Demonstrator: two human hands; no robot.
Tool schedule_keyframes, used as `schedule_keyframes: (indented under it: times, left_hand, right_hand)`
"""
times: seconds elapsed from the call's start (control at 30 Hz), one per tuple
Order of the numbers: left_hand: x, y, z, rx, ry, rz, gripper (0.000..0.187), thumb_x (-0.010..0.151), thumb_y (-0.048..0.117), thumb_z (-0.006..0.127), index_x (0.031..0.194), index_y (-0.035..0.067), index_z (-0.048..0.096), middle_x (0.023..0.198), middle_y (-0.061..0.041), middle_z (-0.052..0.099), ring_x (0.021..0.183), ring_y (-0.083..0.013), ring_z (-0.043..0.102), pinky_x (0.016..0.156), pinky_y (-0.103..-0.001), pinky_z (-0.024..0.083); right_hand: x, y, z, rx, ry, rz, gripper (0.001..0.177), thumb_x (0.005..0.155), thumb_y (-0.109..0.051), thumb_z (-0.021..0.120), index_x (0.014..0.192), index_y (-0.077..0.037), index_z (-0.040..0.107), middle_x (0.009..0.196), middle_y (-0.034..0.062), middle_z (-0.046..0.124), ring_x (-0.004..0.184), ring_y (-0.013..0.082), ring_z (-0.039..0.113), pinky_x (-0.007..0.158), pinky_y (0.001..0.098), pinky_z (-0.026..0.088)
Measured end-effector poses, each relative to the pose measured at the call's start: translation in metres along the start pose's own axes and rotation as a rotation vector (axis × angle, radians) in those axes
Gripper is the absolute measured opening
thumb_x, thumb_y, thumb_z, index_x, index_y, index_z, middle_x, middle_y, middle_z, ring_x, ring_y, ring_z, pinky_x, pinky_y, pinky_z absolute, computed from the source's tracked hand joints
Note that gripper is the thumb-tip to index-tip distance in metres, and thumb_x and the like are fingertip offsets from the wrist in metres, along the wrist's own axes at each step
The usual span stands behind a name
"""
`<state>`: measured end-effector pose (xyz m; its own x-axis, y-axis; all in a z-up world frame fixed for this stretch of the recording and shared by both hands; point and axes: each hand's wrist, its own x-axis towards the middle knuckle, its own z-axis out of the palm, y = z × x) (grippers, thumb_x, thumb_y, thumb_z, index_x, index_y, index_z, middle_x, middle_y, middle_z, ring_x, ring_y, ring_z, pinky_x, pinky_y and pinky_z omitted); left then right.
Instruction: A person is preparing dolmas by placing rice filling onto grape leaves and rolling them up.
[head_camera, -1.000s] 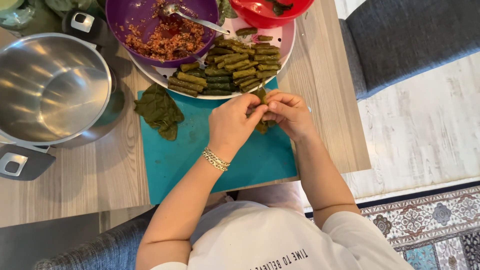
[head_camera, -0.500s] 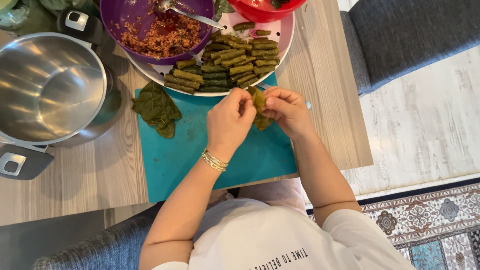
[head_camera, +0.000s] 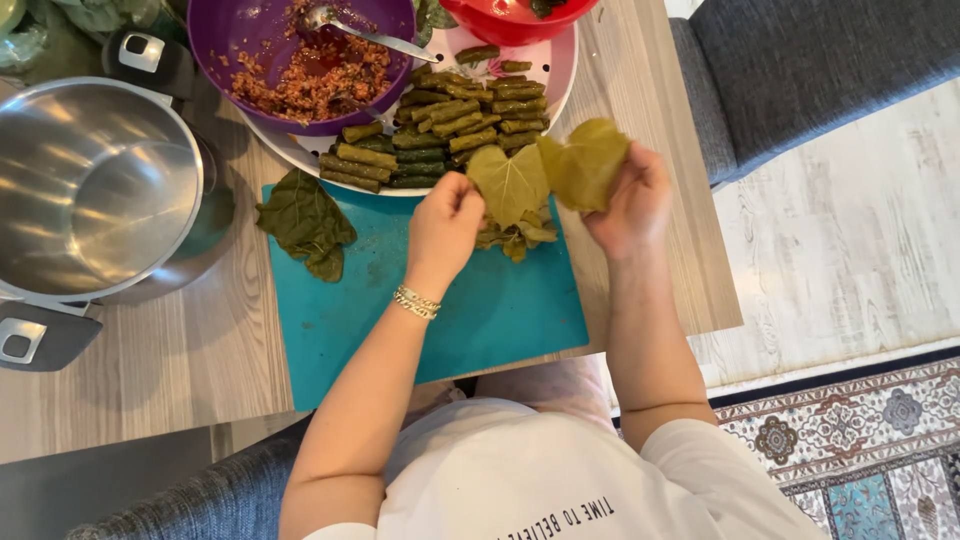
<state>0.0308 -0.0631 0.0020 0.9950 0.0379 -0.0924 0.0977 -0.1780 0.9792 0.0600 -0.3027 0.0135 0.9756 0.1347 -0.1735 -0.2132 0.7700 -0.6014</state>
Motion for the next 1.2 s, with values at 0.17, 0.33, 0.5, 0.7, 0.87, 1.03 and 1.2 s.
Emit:
schedule_keyframes:
  times: [0.17, 0.33, 0.5, 0.7, 0.87, 1.03, 1.2]
  left_hand:
    - [-0.004, 0.011, -0.006, 0.718, 0.048, 0.055, 0.019, 0.098, 0.03, 0.062, 0.106, 0.015, 0.068, 0.099, -0.006, 0.074, 0.083, -0.0289, 0.07, 0.067, -0.04, 0.053]
    - [-0.016, 0.031, -0.007, 0.127, -0.022, 0.24, 0.062, 0.096, 0.044, 0.07, 0.146, 0.014, 0.049, 0.131, -0.007, 0.063, 0.103, -0.0194, 0.073, 0.081, -0.035, 0.063]
    - [-0.029, 0.005, -0.003, -0.8, -0.439, -0.243, 0.049, 0.095, 0.036, 0.07, 0.137, 0.017, 0.055, 0.131, -0.001, 0.063, 0.114, -0.0104, 0.065, 0.094, -0.035, 0.057]
    - [-0.05, 0.002, -0.023, -0.844, -0.306, -0.241, 0.037, 0.091, 0.017, 0.076, 0.125, 0.009, 0.062, 0.116, -0.001, 0.071, 0.099, -0.0111, 0.07, 0.082, -0.03, 0.059]
    - [-0.059, 0.006, -0.06, -0.568, -0.307, -0.143, 0.032, 0.092, 0.014, 0.075, 0.123, 0.008, 0.065, 0.106, 0.002, 0.074, 0.085, -0.0039, 0.068, 0.062, -0.019, 0.053]
    - [-0.074, 0.04, -0.089, -0.432, -0.589, -0.048, 0.038, 0.093, 0.015, 0.071, 0.13, 0.014, 0.063, 0.103, 0.007, 0.072, 0.077, 0.0035, 0.06, 0.054, -0.015, 0.041]
    - [-0.079, 0.018, -0.104, -0.361, -0.579, -0.043, 0.031, 0.095, 0.017, 0.071, 0.125, 0.013, 0.065, 0.095, 0.008, 0.071, 0.073, 0.0028, 0.058, 0.055, -0.016, 0.042]
  right_hand:
    - [-0.001, -0.013, -0.014, 0.054, -0.047, -0.118, 0.052, 0.102, -0.04, 0.055, 0.139, -0.003, 0.059, 0.14, 0.0123, 0.064, 0.13, 0.031, 0.063, 0.112, 0.0467, 0.051]
    - [-0.012, 0.006, 0.01, -0.082, -0.202, -0.14, 0.05, 0.094, -0.016, 0.075, 0.14, -0.01, 0.055, 0.138, 0.0095, 0.065, 0.128, 0.026, 0.065, 0.111, 0.0429, 0.054]
    - [-0.019, 0.035, 0.023, -0.065, -0.337, -0.003, 0.053, 0.095, 0.003, 0.073, 0.14, -0.012, 0.049, 0.13, 0.0115, 0.068, 0.121, 0.0258, 0.067, 0.103, 0.042, 0.056]
    - [-0.027, 0.045, 0.029, -0.244, -0.326, 0.004, 0.056, 0.097, 0.008, 0.068, 0.141, -0.015, 0.042, 0.127, 0.0139, 0.069, 0.115, 0.0258, 0.069, 0.096, 0.0392, 0.058]
    - [-0.031, 0.046, 0.034, -0.406, -0.275, 0.059, 0.051, 0.102, -0.01, 0.067, 0.147, -0.012, 0.043, 0.131, 0.0156, 0.065, 0.112, 0.0278, 0.069, 0.09, 0.0418, 0.059]
    - [-0.039, 0.062, 0.062, -0.145, -0.529, 0.445, 0.075, 0.099, -0.04, 0.067, 0.158, -0.006, 0.037, 0.146, 0.0192, 0.061, 0.13, 0.0311, 0.065, 0.107, 0.0446, 0.054]
    - [-0.045, 0.085, 0.07, -0.109, -0.613, 0.533, 0.077, 0.097, -0.025, 0.073, 0.161, -0.006, 0.036, 0.142, 0.0174, 0.063, 0.128, 0.0288, 0.064, 0.107, 0.0418, 0.053]
